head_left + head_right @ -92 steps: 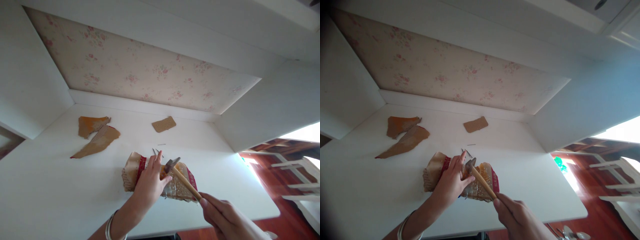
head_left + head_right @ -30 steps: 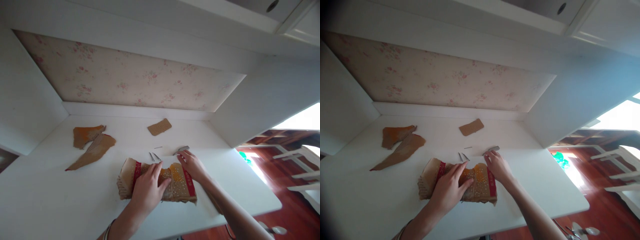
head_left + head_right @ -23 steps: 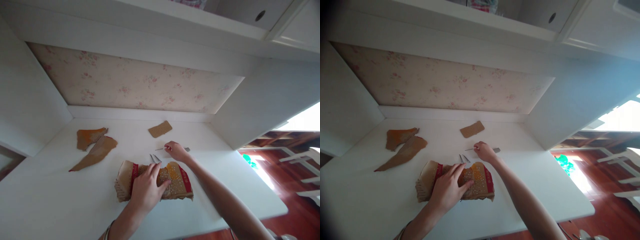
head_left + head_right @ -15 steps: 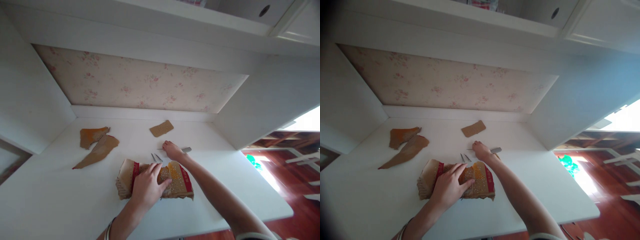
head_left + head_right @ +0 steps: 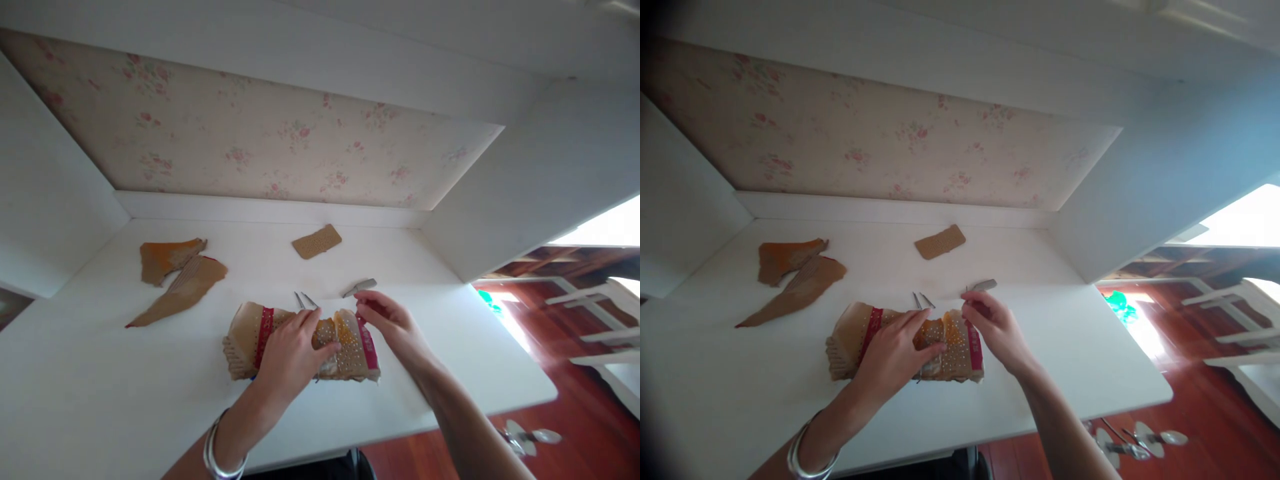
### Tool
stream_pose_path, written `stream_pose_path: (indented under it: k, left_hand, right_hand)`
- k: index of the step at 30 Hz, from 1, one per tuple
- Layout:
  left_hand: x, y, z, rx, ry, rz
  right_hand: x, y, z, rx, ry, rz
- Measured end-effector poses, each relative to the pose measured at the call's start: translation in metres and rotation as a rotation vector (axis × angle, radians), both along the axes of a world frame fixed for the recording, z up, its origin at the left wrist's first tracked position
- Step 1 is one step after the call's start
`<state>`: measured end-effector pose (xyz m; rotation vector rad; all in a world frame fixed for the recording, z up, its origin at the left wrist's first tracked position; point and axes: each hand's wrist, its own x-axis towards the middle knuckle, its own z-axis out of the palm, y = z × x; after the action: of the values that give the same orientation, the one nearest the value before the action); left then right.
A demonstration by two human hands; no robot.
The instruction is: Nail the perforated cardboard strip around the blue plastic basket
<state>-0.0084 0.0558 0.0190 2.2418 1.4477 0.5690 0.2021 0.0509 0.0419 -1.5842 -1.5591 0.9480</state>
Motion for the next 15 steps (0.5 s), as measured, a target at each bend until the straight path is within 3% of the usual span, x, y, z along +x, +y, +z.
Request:
stream_pose_path:
  k: [3,8,15]
  left_hand:
    - [0.001,-0.002,0.002,-0.004,0.032,0.008]
    - [0.000,-0.005,0.000,0.029,0.005,0.008]
    - [0.000,-0.004,-0.005,0.053,-0.080,-0.002]
  right_hand:
    - [-0.009,-0.021,0.004,-0.053,0.270,-0.010]
    - [-0.031,-0.021,-0.003,0.182,0.066,-0.014]
    - [-0.046,-0.014,-0.008,0.158,-0.025,0.021]
